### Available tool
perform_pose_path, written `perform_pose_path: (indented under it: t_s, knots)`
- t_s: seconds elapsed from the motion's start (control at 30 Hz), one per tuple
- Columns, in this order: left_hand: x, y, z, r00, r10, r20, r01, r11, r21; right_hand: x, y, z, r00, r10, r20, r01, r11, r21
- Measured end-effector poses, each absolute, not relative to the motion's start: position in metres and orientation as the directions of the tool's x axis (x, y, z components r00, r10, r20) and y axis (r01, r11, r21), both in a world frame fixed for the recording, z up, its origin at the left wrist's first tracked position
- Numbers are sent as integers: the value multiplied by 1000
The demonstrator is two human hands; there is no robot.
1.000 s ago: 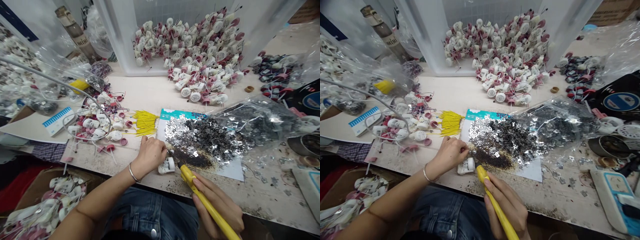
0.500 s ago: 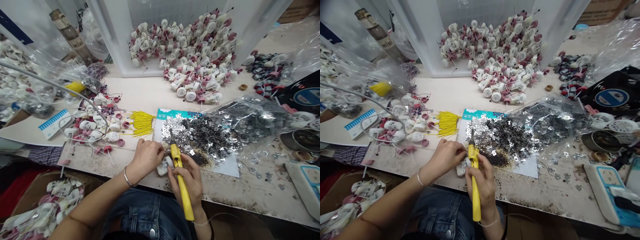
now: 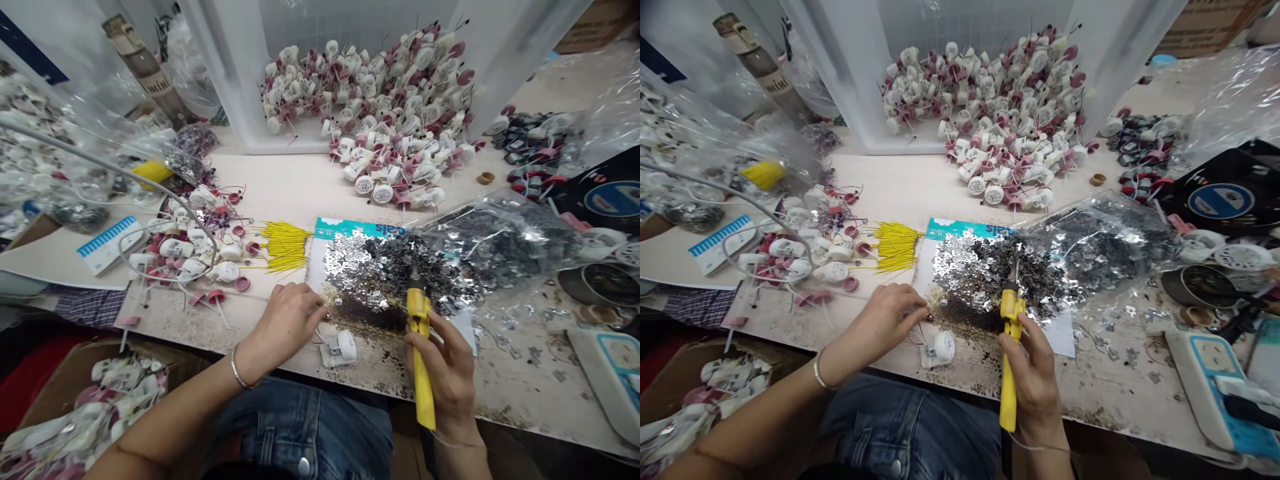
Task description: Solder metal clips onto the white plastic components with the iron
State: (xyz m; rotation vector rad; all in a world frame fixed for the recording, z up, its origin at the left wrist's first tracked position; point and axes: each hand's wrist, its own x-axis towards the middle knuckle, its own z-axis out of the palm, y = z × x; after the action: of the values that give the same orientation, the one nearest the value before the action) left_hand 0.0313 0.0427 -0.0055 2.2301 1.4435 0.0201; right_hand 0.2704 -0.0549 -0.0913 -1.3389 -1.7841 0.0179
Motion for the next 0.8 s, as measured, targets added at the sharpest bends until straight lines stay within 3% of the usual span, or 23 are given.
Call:
perform_pose_path:
  t_s: [0.1, 0.2, 0.33, 0.43, 0.53, 0.7, 0.8]
  knots:
    - [17, 57, -12, 317, 940, -128, 925, -277, 259, 248, -51, -90, 37, 763, 646, 705, 438, -557]
    - [10, 74, -25, 260, 966, -15, 949, -252, 187, 227, -43, -90, 29, 819, 574, 605, 443, -662]
    - [11, 85, -36, 288, 958, -11, 940, -280, 196, 223, -37, -87, 16, 814, 581, 625, 446, -641]
    - [9, 84, -31, 285, 957, 49, 935, -289, 203, 227, -43, -80, 154, 734, 661, 697, 393, -600]
    - [9, 78, -24, 305, 947, 104, 904, -322, 282, 227, -57, -72, 293, 715, 635, 694, 299, -655]
    - [33, 65, -15, 594, 799, -94, 693, -448, 565, 231, -92, -61, 302, 727, 616, 696, 273, -664]
    - [55, 62, -8, 702, 673, -231, 662, -499, 559, 240, -114, -51, 241, 796, 555, 716, 240, -656]
